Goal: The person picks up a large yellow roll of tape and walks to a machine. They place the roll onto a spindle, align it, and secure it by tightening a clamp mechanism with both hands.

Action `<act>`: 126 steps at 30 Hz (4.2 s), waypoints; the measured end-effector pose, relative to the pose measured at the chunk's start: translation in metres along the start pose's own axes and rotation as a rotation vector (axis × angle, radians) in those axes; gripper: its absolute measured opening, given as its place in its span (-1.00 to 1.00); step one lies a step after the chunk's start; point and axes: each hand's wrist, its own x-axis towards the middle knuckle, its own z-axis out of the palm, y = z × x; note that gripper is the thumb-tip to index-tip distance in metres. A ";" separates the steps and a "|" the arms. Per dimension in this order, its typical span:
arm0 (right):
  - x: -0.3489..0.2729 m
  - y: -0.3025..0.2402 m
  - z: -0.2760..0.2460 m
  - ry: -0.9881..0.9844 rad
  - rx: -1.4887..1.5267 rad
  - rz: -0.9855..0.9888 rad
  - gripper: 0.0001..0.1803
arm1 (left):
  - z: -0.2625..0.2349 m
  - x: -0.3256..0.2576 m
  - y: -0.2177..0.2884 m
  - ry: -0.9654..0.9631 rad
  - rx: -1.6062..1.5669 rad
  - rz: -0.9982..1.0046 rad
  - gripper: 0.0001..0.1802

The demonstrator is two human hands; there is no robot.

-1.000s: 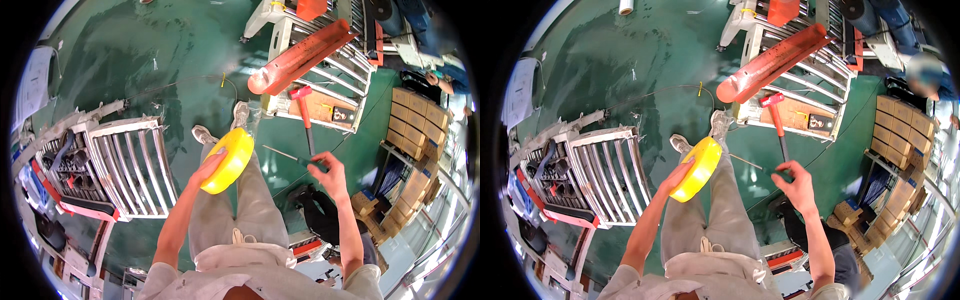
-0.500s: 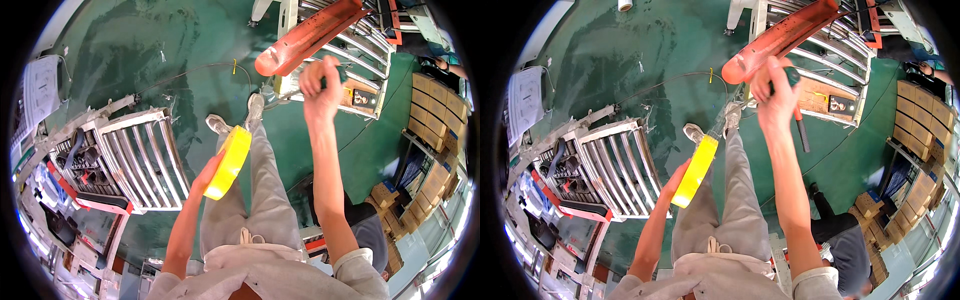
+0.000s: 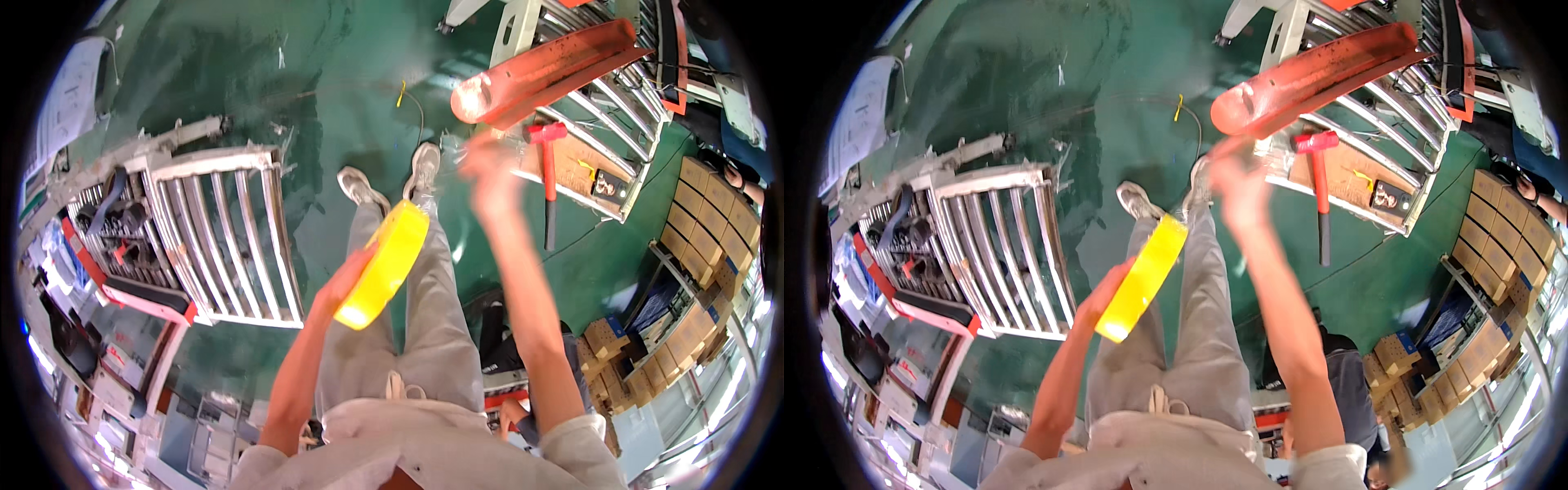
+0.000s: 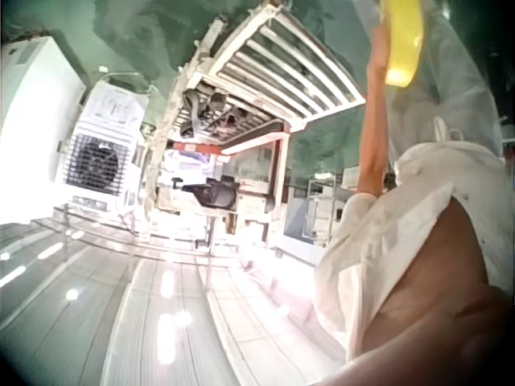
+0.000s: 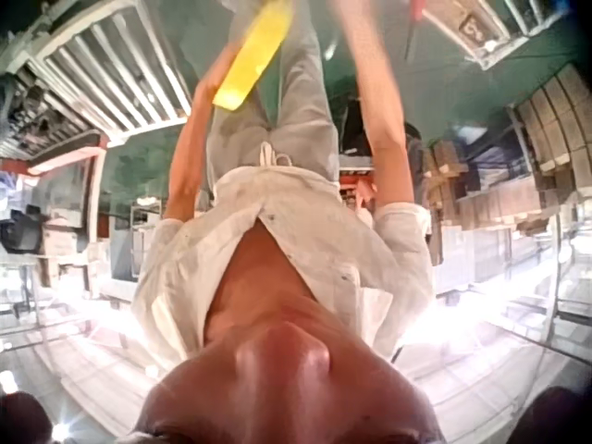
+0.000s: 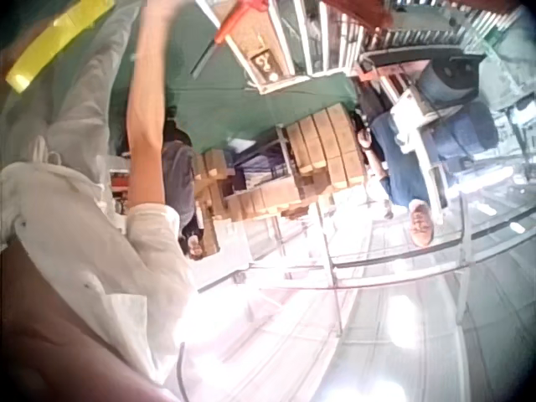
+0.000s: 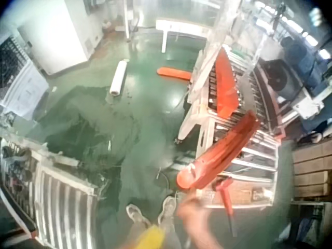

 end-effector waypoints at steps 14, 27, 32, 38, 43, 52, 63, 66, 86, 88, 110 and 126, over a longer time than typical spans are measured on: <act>-0.033 -0.100 0.010 -0.301 -1.064 0.084 -0.76 | -0.064 -0.094 -0.041 0.054 -0.365 0.143 -0.48; 0.088 -0.390 0.058 -0.042 -1.611 -0.894 -0.79 | -0.080 -0.163 -0.040 0.123 -0.466 0.197 -0.50; 0.260 -0.382 0.055 -0.035 -1.929 -0.786 -0.69 | -0.062 -0.179 -0.007 0.250 -0.453 0.167 -0.50; 0.417 -0.323 -0.006 0.145 -2.014 -0.436 -0.52 | -0.044 -0.208 0.033 0.373 -0.415 0.148 -0.51; 0.421 -0.316 -0.015 0.144 -1.857 -0.433 -0.48 | -0.031 -0.216 0.050 0.425 -0.394 0.121 -0.52; 0.062 -0.137 -0.014 -0.422 -1.286 -0.132 -0.64 | -0.035 -0.200 0.089 0.347 -0.343 0.127 -0.53; -0.198 -0.178 0.003 0.336 -0.331 0.341 -0.66 | 0.085 -0.237 0.274 -0.179 0.591 0.301 -0.28; -0.234 -0.205 0.048 0.409 -0.111 0.222 -0.61 | 0.127 -0.243 0.283 -0.355 0.917 0.411 -0.30; -0.539 -0.191 0.088 1.193 -0.450 -0.241 0.07 | 0.306 -0.238 -0.109 -0.910 0.779 -0.159 -0.34; -0.578 -0.195 0.089 1.306 -0.436 -0.305 0.11 | 0.315 -0.245 -0.135 -1.052 0.849 -0.172 -0.28; -0.818 -0.104 0.082 2.117 -0.428 0.783 -0.42 | 0.381 -0.175 -0.344 -1.649 2.257 -0.418 -0.50; -0.635 0.066 0.191 2.204 0.688 1.287 -0.13 | 0.508 0.079 -0.297 -1.215 2.972 -0.388 -0.47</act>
